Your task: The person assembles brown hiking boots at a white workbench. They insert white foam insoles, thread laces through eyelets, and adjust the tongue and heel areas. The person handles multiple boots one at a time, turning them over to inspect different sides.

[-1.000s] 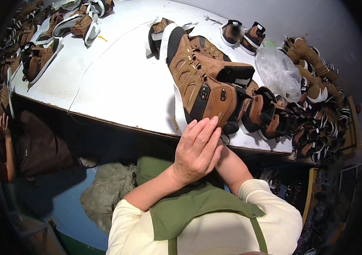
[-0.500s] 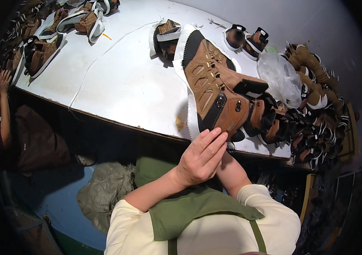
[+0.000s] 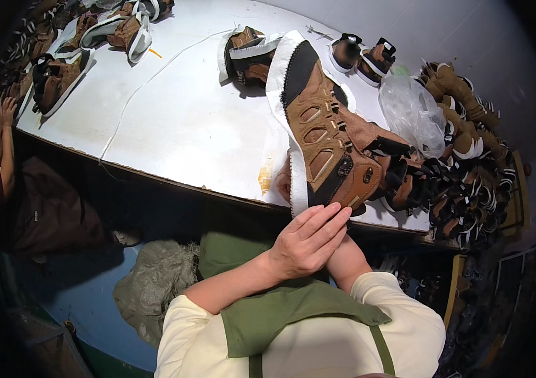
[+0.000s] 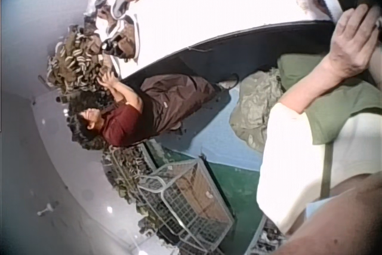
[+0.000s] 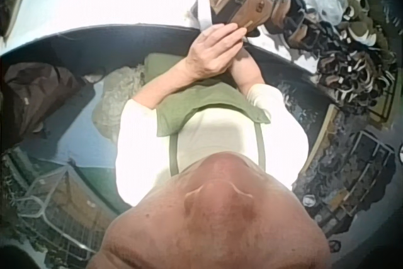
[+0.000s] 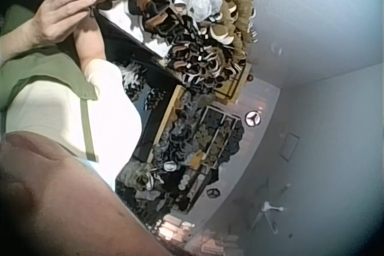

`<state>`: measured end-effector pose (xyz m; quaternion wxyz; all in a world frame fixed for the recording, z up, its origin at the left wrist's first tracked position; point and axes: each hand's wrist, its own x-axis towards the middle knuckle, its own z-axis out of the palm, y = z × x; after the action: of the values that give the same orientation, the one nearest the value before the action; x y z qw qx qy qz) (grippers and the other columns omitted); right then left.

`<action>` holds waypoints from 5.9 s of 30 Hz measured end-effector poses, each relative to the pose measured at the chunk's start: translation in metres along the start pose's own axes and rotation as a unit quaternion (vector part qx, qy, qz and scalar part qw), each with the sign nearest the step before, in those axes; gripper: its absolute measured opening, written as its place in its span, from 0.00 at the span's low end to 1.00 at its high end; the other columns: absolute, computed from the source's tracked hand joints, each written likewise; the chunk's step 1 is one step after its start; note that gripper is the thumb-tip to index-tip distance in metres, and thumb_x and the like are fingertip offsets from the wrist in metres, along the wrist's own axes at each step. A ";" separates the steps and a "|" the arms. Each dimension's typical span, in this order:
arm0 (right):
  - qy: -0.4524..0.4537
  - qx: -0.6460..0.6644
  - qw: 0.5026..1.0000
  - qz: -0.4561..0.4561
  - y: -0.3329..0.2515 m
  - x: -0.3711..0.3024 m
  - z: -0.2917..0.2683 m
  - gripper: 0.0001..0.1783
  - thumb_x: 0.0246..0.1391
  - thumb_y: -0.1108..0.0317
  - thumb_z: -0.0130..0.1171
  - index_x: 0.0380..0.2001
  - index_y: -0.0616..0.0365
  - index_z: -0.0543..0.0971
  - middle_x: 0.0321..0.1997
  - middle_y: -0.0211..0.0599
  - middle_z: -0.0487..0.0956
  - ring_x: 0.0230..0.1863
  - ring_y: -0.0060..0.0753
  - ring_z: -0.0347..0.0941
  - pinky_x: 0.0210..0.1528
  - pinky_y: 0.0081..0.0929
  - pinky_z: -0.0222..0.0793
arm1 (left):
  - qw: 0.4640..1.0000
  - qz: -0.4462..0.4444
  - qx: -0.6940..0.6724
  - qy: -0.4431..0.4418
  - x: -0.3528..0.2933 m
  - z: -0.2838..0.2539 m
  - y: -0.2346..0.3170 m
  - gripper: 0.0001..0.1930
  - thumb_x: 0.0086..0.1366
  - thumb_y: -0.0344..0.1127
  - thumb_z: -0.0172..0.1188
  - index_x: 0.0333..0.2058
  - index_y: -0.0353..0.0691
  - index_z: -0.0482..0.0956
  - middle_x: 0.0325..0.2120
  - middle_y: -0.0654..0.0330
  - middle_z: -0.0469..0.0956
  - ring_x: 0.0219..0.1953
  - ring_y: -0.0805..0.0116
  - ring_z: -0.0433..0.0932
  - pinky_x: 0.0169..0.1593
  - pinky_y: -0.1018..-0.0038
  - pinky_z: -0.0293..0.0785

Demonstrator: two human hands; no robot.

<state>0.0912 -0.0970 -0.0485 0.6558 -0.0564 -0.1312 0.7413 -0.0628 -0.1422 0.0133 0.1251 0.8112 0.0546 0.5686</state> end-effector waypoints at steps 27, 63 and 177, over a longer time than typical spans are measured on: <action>-0.029 0.021 0.999 0.020 -0.001 -0.003 -0.042 0.17 0.62 0.53 0.48 0.26 0.54 0.71 0.17 0.25 0.64 0.18 0.23 0.59 0.19 0.22 0.57 | 0.999 0.024 -0.011 -0.034 0.004 0.005 0.004 0.12 0.55 0.31 0.55 0.35 0.29 0.79 0.50 0.47 0.75 0.56 0.55 0.72 0.57 0.65 0.69; -0.017 0.059 0.998 -0.004 0.019 -0.005 -0.013 0.14 0.60 0.57 0.54 0.30 0.55 0.69 0.11 0.17 0.57 0.12 0.13 0.49 0.19 0.15 0.44 | 0.997 0.025 -0.028 -0.067 -0.002 0.007 0.009 0.13 0.56 0.31 0.53 0.36 0.28 0.79 0.51 0.46 0.75 0.56 0.55 0.71 0.57 0.65 0.69; 0.183 -0.484 0.816 -0.260 0.042 0.029 0.058 0.17 0.66 0.59 0.52 0.23 0.55 0.76 0.21 0.17 0.68 0.26 0.11 0.57 0.30 0.17 0.55 | 0.645 -0.562 -0.446 0.264 -0.080 -0.077 -0.083 0.21 0.64 0.28 0.48 0.56 0.30 0.65 0.50 0.55 0.74 0.52 0.64 0.74 0.56 0.68 0.69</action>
<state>0.0324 -0.0801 -0.0014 0.7241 -0.4646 -0.3606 0.3604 -0.1579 -0.0701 -0.0566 0.7474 0.2866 0.2708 0.5347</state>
